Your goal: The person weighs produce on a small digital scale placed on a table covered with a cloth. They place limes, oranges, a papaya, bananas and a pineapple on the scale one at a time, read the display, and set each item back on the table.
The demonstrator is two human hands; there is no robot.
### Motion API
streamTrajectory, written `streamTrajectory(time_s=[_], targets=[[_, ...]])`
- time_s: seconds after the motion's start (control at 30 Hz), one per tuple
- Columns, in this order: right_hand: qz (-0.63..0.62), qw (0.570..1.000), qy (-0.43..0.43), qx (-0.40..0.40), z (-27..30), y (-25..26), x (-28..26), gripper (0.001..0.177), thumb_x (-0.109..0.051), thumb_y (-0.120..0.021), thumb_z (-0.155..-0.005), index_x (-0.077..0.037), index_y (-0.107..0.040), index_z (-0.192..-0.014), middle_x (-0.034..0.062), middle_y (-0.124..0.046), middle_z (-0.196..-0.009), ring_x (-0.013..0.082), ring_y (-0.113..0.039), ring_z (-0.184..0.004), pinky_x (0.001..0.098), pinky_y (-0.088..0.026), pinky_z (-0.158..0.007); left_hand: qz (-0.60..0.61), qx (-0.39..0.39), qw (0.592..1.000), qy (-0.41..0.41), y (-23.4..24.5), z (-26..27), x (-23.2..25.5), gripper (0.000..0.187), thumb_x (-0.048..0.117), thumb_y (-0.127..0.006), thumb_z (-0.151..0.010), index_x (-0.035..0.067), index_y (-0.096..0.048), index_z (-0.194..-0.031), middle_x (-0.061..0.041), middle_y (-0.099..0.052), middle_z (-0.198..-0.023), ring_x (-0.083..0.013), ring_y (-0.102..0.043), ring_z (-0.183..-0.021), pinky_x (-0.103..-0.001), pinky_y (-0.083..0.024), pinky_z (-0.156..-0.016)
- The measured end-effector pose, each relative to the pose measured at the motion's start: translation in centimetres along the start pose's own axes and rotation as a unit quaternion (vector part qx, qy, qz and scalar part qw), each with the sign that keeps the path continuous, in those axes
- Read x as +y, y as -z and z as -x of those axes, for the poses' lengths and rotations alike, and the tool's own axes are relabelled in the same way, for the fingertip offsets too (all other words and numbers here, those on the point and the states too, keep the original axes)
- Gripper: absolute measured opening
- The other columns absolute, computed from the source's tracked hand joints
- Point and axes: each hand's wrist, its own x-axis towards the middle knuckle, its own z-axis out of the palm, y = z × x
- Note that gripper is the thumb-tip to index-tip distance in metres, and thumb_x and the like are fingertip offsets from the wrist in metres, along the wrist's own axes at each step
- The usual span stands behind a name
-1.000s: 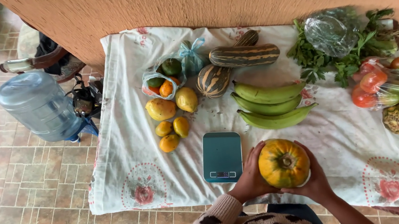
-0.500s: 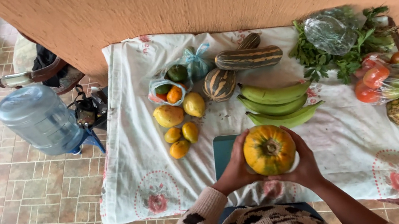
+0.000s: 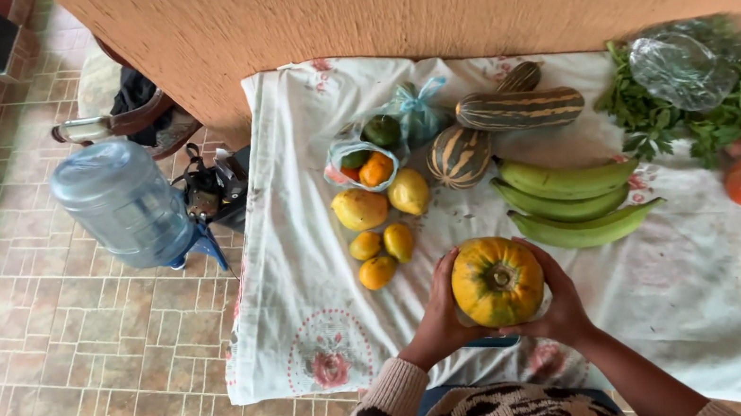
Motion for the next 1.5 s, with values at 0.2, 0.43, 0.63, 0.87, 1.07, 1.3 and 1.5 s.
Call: streamTrajectory(time_s=[0.2, 0.43, 0.63, 0.87, 1.07, 1.3, 1.5], targets=[[-0.040, 0.999, -0.030, -0.018, 0.2, 0.1, 0.8, 0.135, -0.038, -0.101, -0.051, -0.007, -0.027, -0.160, 0.0126, -0.038, -0.163, 0.0270, -0.042, -0.147, 0.0411, -0.036, -0.120, -0.029, -0.002, 1.000, 0.012, -0.4, -0.3, -0.9, 0.146, 0.038, -0.102, -0.055, 0.004, -0.013, -0.166, -0.023, -0.023, -0.171, -0.0455, -0.020, -0.160, -0.055, -0.024, -0.130], [-0.024, 0.998, -0.014, -0.050, -0.2, 1.0, 0.4, 0.142, -0.045, -0.099, -0.051, -0.009, -0.018, -0.162, 0.0126, -0.023, -0.170, 0.0298, -0.026, -0.155, 0.0455, -0.027, -0.124, -0.095, -0.032, 0.993, 0.061, 0.4, -0.4, 0.7, 0.156, 0.054, -0.101, -0.049, 0.007, -0.009, -0.165, -0.022, -0.011, -0.173, -0.0444, -0.004, -0.161, -0.062, -0.008, -0.125], [0.029, 0.995, -0.017, -0.092, -0.5, 1.2, 0.3, 0.141, -0.046, -0.097, -0.052, -0.012, -0.017, -0.163, 0.0129, -0.022, -0.170, 0.0317, -0.021, -0.157, 0.0485, -0.019, -0.126, -0.074, -0.018, 0.997, 0.006, 2.3, -0.1, 1.3, 0.151, 0.063, -0.092, -0.052, 0.009, -0.014, -0.170, -0.018, -0.009, -0.180, -0.0378, -0.005, -0.167, -0.062, -0.002, -0.131], [0.031, 0.993, -0.011, -0.117, -1.3, 0.7, -1.5, 0.136, -0.040, -0.097, -0.059, -0.013, -0.014, -0.164, 0.0136, -0.022, -0.170, 0.0313, -0.022, -0.157, 0.0478, -0.022, -0.126, 0.065, 0.032, 0.997, -0.005, 3.0, -0.8, 4.7, 0.131, 0.052, -0.094, -0.064, 0.007, -0.024, -0.165, -0.019, -0.020, -0.173, -0.0352, -0.028, -0.160, -0.051, -0.034, -0.128], [0.045, 0.990, -0.010, -0.136, -0.3, 0.4, -1.8, 0.132, -0.034, -0.095, -0.064, -0.016, -0.010, -0.163, 0.0118, -0.017, -0.171, 0.0312, -0.020, -0.156, 0.0495, -0.020, -0.125, -0.021, 0.129, 0.991, -0.019, 3.1, -0.6, 5.6, 0.126, 0.047, -0.097, -0.057, 0.002, -0.034, -0.157, -0.020, -0.041, -0.154, -0.0339, -0.047, -0.143, -0.047, -0.043, -0.119], [0.018, 0.984, -0.169, -0.049, 4.2, -1.3, 8.8, 0.087, -0.051, -0.060, -0.095, -0.018, -0.019, -0.165, 0.0101, -0.023, -0.172, 0.0282, -0.019, -0.160, 0.0482, -0.018, -0.128, 0.036, 0.197, 0.978, 0.055, 5.5, 1.2, 1.3, 0.109, 0.038, -0.096, -0.066, 0.002, -0.042, -0.153, -0.019, -0.053, -0.145, -0.0306, -0.057, -0.134, -0.042, -0.048, -0.113], [0.104, 0.979, -0.157, -0.076, 7.8, -6.6, 20.5, 0.075, -0.058, -0.029, -0.106, -0.012, -0.020, -0.165, 0.0159, -0.008, -0.176, 0.0300, 0.004, -0.162, 0.0487, 0.000, -0.128, 0.061, 0.176, 0.980, 0.069, 5.7, 1.7, 2.7, 0.105, 0.034, -0.094, -0.069, 0.003, -0.040, -0.154, -0.018, -0.050, -0.148, -0.0295, -0.053, -0.137, -0.042, -0.045, -0.116]])
